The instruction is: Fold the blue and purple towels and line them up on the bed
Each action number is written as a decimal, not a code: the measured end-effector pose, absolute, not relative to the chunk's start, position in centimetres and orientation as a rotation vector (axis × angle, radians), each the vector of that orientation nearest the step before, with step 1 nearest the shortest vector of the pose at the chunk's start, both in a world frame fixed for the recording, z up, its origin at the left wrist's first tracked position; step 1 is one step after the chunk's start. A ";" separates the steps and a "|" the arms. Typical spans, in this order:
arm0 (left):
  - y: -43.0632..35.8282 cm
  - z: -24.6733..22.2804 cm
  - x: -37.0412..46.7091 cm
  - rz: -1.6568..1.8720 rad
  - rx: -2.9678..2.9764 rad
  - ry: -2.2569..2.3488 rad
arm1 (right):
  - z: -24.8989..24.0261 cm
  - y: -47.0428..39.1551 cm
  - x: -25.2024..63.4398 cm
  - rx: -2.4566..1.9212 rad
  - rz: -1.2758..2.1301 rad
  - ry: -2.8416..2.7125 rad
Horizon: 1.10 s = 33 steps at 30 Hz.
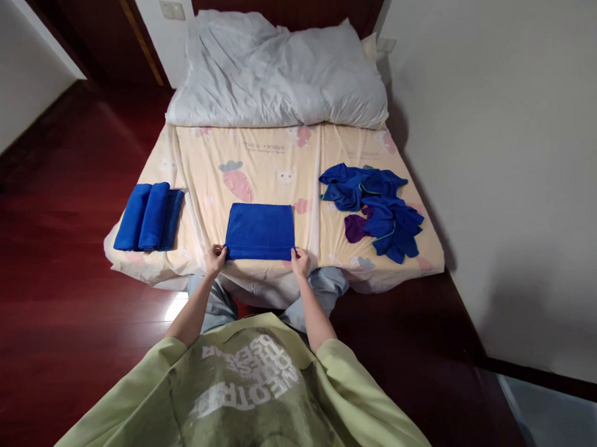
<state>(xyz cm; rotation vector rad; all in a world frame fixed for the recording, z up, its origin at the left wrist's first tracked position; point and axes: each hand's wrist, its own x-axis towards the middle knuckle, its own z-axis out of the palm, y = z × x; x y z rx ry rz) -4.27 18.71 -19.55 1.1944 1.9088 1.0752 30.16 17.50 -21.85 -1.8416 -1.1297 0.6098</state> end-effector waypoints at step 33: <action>18.5 -18.5 -4.1 1.016 1.530 1.913 | -19.8 17.6 29.5 -1.791 0.572 -1.206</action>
